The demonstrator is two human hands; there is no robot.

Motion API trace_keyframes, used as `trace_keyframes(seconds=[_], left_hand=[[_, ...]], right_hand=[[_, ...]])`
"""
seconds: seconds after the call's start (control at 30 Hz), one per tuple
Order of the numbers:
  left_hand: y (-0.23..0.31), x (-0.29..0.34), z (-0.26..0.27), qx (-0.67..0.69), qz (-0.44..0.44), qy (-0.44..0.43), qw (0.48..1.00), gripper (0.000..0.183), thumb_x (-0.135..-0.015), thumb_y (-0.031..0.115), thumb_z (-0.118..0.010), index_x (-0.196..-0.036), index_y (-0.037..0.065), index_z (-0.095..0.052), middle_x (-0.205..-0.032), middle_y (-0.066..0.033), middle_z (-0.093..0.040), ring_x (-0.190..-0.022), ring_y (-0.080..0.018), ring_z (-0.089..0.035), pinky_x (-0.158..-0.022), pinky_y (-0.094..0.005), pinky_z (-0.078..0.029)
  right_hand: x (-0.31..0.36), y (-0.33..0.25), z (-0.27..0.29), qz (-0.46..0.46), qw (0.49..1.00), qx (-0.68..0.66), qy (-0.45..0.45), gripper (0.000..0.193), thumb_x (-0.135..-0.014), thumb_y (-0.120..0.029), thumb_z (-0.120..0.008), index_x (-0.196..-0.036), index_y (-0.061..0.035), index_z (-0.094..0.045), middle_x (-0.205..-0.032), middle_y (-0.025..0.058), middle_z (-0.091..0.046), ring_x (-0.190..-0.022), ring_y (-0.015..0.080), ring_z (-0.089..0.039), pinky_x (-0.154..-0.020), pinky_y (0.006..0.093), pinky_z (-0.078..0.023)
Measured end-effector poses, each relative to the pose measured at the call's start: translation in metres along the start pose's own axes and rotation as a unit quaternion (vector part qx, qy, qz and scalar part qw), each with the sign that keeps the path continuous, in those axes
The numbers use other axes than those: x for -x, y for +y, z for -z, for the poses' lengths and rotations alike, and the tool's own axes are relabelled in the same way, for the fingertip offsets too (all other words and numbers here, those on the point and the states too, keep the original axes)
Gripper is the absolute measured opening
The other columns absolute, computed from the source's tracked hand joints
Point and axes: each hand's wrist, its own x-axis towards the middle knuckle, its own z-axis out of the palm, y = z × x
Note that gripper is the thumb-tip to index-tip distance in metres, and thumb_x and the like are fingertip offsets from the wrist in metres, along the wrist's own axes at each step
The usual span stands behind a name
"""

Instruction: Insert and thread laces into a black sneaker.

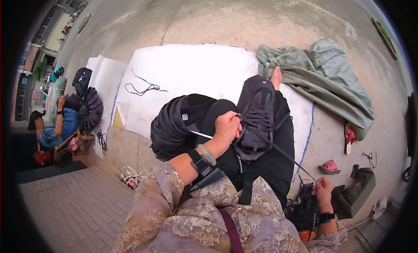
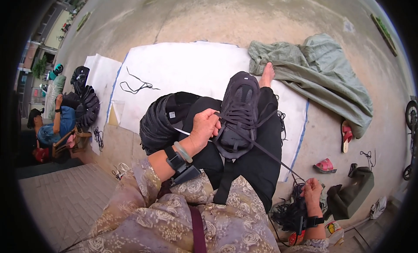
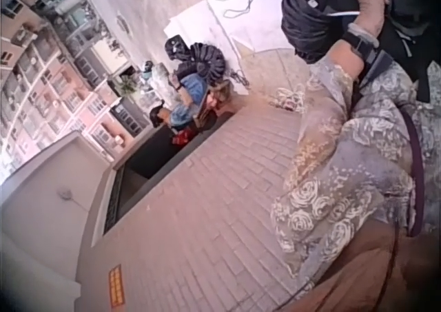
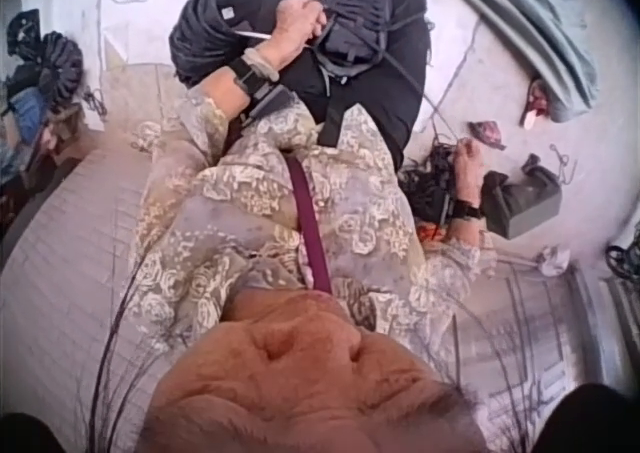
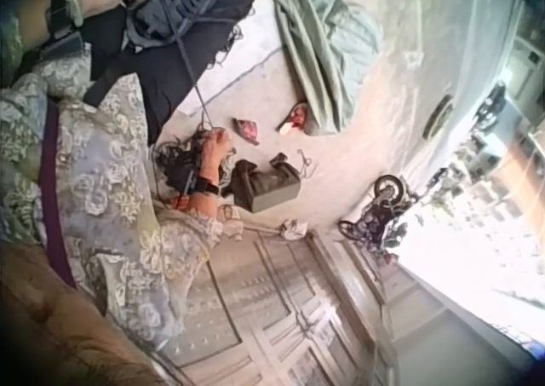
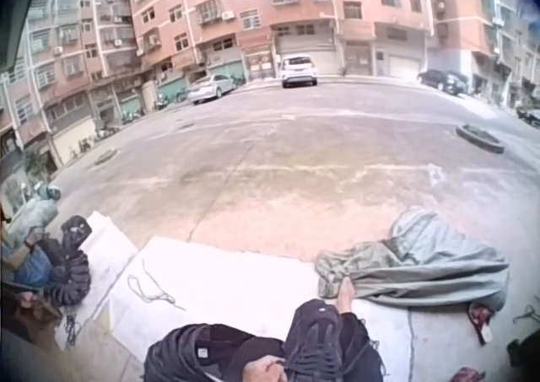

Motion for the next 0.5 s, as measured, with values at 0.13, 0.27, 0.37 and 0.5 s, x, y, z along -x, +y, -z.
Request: trace_keyframes(seconds=[0.13,0.27,0.37,0.5], left_hand=[[-0.001,-0.001,0.005,-0.151,-0.109,0.055,0.981,0.018,-0.077,0.007,-0.057,-0.094,0.002,-0.056,-0.076,-0.0041,-0.056,-0.059,-0.0105,-0.052,-0.052,-0.0233,-0.04],[0.022,0.017,-0.012,-0.412,-0.458,0.101,0.782,0.026,-0.067,0.011,-0.066,-0.091,0.005,-0.057,-0.104,-0.0104,-0.054,-0.101,-0.0278,-0.05,-0.088,-0.0394,-0.035],[0.018,0.022,-0.034,-0.476,-0.499,0.001,0.724,0.016,-0.068,0.016,-0.067,-0.079,0.008,-0.061,-0.11,-0.008,-0.054,-0.111,-0.0312,-0.045,-0.097,-0.0512,-0.026],[0.006,0.02,-0.051,-0.532,-0.492,-0.035,0.688,0.011,-0.071,0.015,-0.064,-0.079,0.008,-0.065,-0.114,-0.0087,-0.053,-0.114,-0.0338,-0.042,-0.097,-0.059,-0.022]], right_hand=[[-0.022,-0.028,-0.039,0.189,0.945,0.262,-0.055,0.008,-0.074,-0.004,-0.059,-0.07,-0.0013,-0.052,-0.069,0.0098,-0.058,-0.064,0.0225,-0.058,-0.058,0.0338,-0.046],[-0.031,-0.112,-0.112,0.457,0.845,0.273,0.059,0.017,-0.066,-0.01,-0.069,-0.071,-0.0021,-0.054,-0.084,0.0133,-0.06,-0.08,0.031,-0.056,-0.071,0.0374,-0.045],[-0.036,-0.146,-0.157,0.424,0.882,0.204,0.02,0.026,-0.065,-0.012,-0.071,-0.085,-0.0034,-0.057,-0.086,0.0129,-0.06,-0.078,0.0298,-0.057,-0.068,0.0363,-0.045],[-0.04,-0.16,-0.199,0.464,0.863,0.193,0.054,0.043,-0.068,-0.015,-0.067,-0.106,-0.0024,-0.052,-0.081,0.0138,-0.057,-0.077,0.0308,-0.058,-0.069,0.0388,-0.046]])
